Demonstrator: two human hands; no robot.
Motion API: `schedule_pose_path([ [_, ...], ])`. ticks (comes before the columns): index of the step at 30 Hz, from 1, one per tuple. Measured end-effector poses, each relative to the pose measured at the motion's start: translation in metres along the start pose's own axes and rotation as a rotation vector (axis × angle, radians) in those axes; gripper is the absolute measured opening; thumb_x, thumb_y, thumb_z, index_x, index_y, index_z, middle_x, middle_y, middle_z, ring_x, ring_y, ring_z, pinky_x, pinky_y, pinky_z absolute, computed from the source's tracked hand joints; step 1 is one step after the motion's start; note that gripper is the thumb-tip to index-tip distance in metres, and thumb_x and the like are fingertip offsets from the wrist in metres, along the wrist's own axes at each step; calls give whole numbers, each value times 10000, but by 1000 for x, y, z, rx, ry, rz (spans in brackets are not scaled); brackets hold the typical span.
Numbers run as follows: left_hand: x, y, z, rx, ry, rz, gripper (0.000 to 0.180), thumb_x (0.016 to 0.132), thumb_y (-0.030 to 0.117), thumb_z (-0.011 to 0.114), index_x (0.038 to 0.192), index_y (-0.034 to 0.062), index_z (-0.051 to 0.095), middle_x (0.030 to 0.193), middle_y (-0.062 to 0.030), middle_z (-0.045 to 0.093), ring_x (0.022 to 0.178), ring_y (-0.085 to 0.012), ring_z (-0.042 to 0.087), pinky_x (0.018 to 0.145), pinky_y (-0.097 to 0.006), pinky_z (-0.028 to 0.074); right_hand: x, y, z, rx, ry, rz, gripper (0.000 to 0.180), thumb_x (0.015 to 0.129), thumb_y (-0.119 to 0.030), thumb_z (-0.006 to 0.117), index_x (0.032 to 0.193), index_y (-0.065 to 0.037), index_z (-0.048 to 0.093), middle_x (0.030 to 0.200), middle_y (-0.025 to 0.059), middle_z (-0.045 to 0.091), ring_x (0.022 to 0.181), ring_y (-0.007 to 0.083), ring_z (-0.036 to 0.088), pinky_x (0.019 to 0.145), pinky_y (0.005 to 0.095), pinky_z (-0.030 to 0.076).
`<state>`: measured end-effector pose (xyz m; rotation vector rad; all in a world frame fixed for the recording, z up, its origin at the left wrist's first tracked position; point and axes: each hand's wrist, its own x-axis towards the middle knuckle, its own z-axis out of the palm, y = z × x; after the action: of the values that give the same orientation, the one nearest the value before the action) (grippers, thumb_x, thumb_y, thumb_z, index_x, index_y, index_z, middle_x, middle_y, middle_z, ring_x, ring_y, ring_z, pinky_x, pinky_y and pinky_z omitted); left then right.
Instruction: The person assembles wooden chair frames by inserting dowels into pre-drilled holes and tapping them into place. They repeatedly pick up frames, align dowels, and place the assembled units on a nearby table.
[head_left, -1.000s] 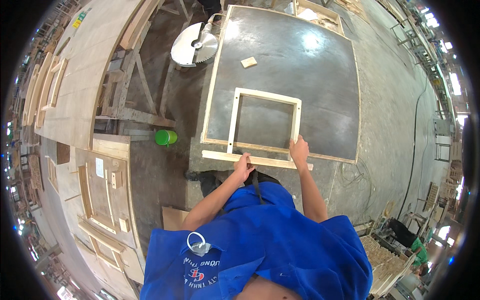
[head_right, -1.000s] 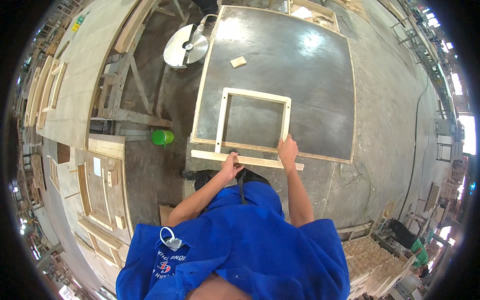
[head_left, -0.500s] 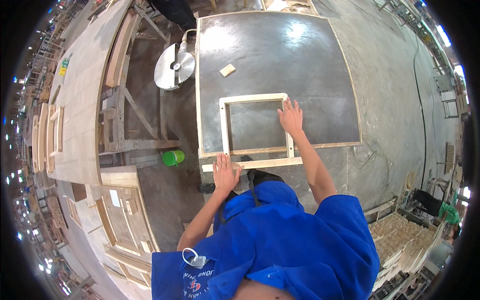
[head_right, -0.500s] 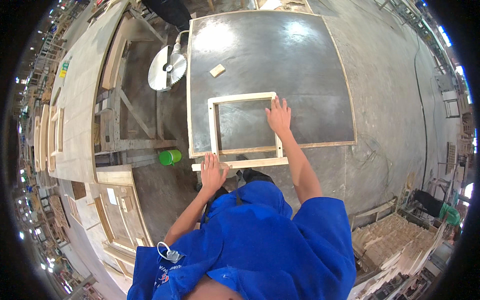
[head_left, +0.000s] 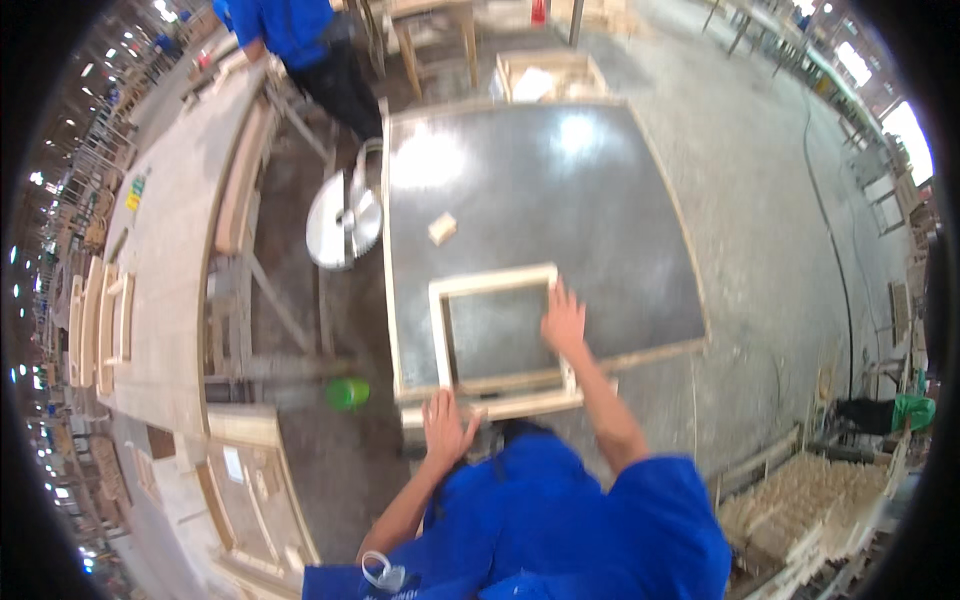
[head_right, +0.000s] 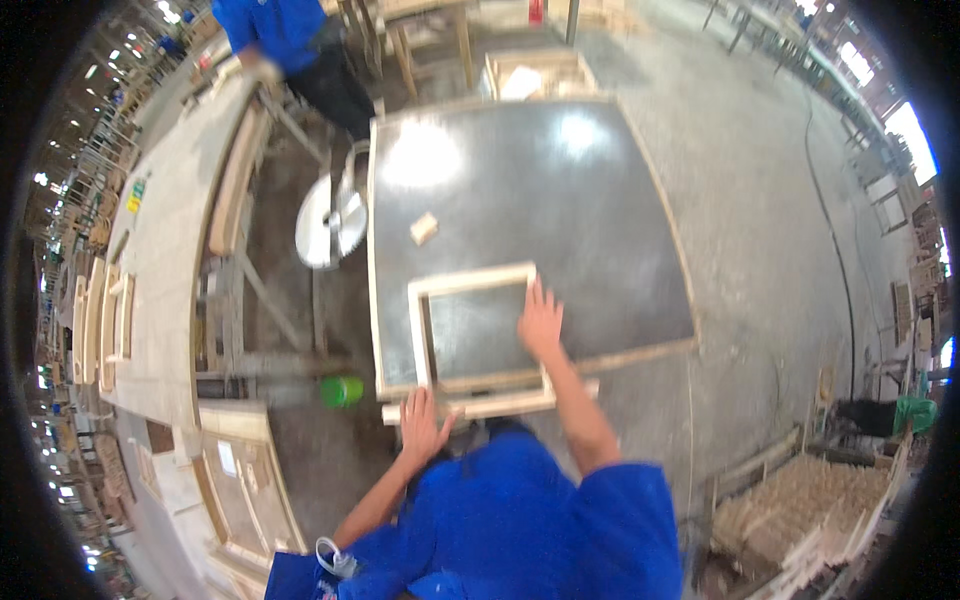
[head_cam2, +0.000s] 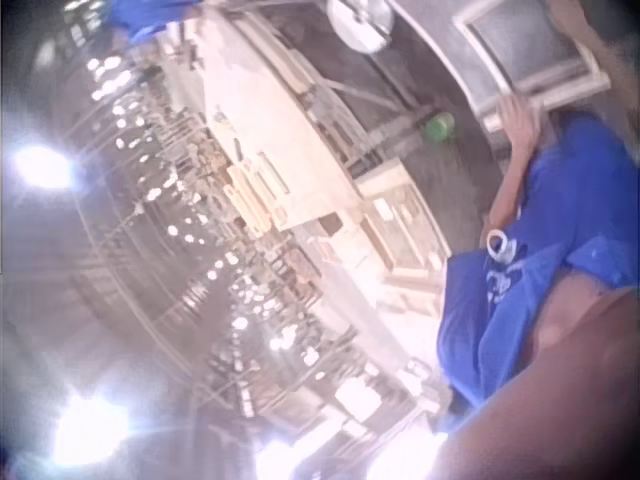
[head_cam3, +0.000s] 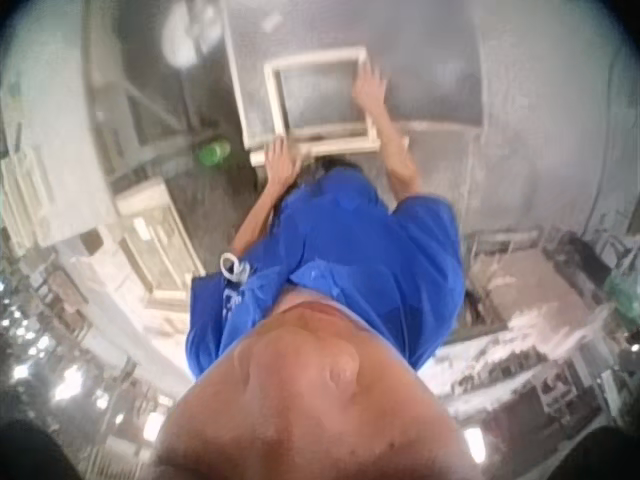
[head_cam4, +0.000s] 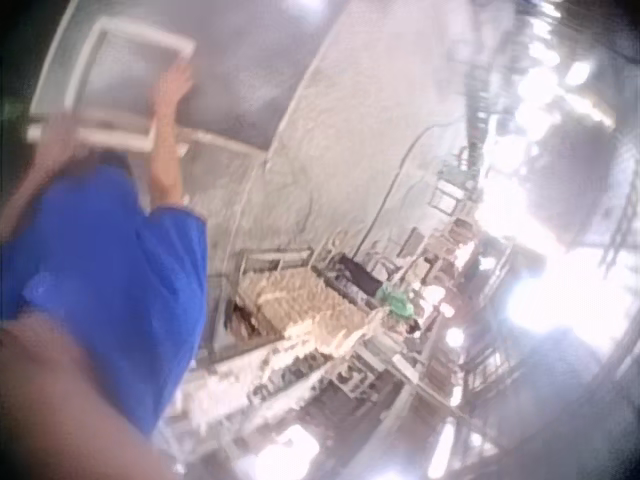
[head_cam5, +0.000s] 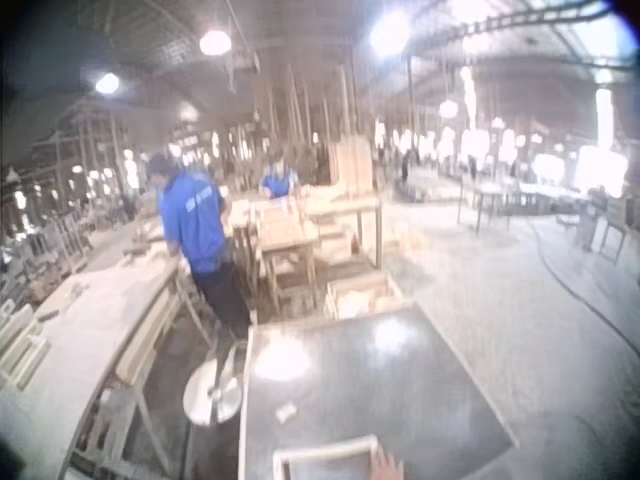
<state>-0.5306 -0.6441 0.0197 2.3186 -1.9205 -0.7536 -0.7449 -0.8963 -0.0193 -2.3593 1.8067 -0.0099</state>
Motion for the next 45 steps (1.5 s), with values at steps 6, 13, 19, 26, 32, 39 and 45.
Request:
schedule_pose_path([
  [6,92,-28,-4,107,135,108,884,931,585,429,1492,-58,197,1581,-196,175,1460,-372,159,1142,-600,151,-81,-12,3,67,2,81,745,756,-282,668,1384,33,420,1479,189,388,1220,366,469,962,518,391],
  [13,192,-35,-38,124,112,88,898,938,610,396,1507,-46,164,1603,-178,115,1493,-294,82,1172,-560,78,-149,0,-13,33,-29,46,702,750,-267,665,1352,31,459,1472,173,405,1208,378,475,955,531,399],
  [19,202,-32,-44,73,123,93,949,883,623,478,1492,-56,215,1585,-193,184,1455,-297,215,1164,-516,160,-150,9,5,116,-5,68,687,772,-254,647,1376,4,446,1470,167,418,1250,370,458,968,525,387],
  [26,194,-20,-52,101,139,71,1027,800,648,572,1470,-69,269,1548,-208,276,1337,-316,396,1094,-499,276,-156,6,9,116,-22,86,618,806,-225,606,1376,-30,468,1491,125,407,1303,371,434,993,561,366],
  [32,206,-17,-72,77,-9,-28,1029,800,661,561,1481,-49,260,1561,-168,265,1390,-319,320,1113,-551,238,-152,12,7,121,-29,134,574,814,-219,588,1354,-45,505,1481,115,432,1240,379,483,949,564,386],
  [39,197,-19,-62,110,-16,-4,1023,800,662,563,1502,-7,237,1588,-143,205,1412,-353,275,1122,-604,194,-152,6,-7,196,-83,111,520,849,-287,592,1310,-48,554,1449,125,463,1265,383,472,970,544,408],
  [45,190,8,-77,125,39,90,936,808,649,570,1457,15,336,1508,-187,342,1390,-351,316,1118,-568,238,-208,10,-11,593,-35,65,431,850,-351,623,1121,-16,652,1180,200,631,1113,384,584,933,470,472],
])
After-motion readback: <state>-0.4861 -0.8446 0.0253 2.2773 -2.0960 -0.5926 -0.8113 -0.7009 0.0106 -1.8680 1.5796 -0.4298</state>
